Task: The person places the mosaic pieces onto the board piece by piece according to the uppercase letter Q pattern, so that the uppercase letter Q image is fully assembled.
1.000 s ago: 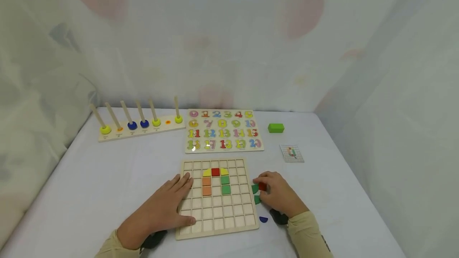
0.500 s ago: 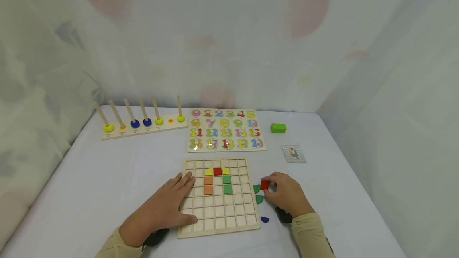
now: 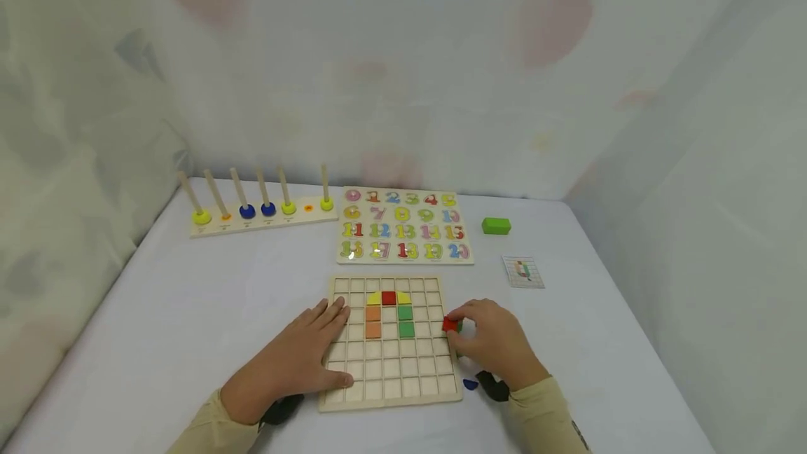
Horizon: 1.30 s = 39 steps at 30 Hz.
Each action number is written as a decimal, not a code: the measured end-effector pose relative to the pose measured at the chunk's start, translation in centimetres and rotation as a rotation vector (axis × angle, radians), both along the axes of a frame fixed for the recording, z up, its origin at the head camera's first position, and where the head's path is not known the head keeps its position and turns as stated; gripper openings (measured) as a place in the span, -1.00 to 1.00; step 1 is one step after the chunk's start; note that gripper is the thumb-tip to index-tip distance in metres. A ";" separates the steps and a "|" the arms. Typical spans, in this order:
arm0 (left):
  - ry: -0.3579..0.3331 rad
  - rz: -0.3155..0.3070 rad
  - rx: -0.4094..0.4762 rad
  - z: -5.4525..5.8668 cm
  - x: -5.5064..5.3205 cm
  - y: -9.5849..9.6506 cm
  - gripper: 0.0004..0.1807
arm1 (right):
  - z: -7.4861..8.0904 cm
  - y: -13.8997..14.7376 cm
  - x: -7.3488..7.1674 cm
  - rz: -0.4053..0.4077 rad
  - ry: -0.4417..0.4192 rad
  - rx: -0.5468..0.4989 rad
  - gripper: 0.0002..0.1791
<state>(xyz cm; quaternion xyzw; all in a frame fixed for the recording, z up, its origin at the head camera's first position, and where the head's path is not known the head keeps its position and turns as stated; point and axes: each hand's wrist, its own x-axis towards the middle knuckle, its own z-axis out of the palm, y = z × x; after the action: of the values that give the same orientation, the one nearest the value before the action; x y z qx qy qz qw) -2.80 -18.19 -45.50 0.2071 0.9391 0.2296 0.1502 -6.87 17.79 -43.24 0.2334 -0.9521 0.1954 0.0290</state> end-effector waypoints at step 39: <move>-0.015 0.005 -0.028 0.8 0.1 0.3 0.34 | -0.2 -2.0 2.5 0.207 0.077 -0.104 -0.91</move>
<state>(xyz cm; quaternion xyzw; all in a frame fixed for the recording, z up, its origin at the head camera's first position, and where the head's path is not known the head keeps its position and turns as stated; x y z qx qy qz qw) -2.66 -17.90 -44.69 0.2010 0.9415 0.2183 0.1597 -4.40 15.76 -43.48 0.3362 -0.9097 0.2372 0.0571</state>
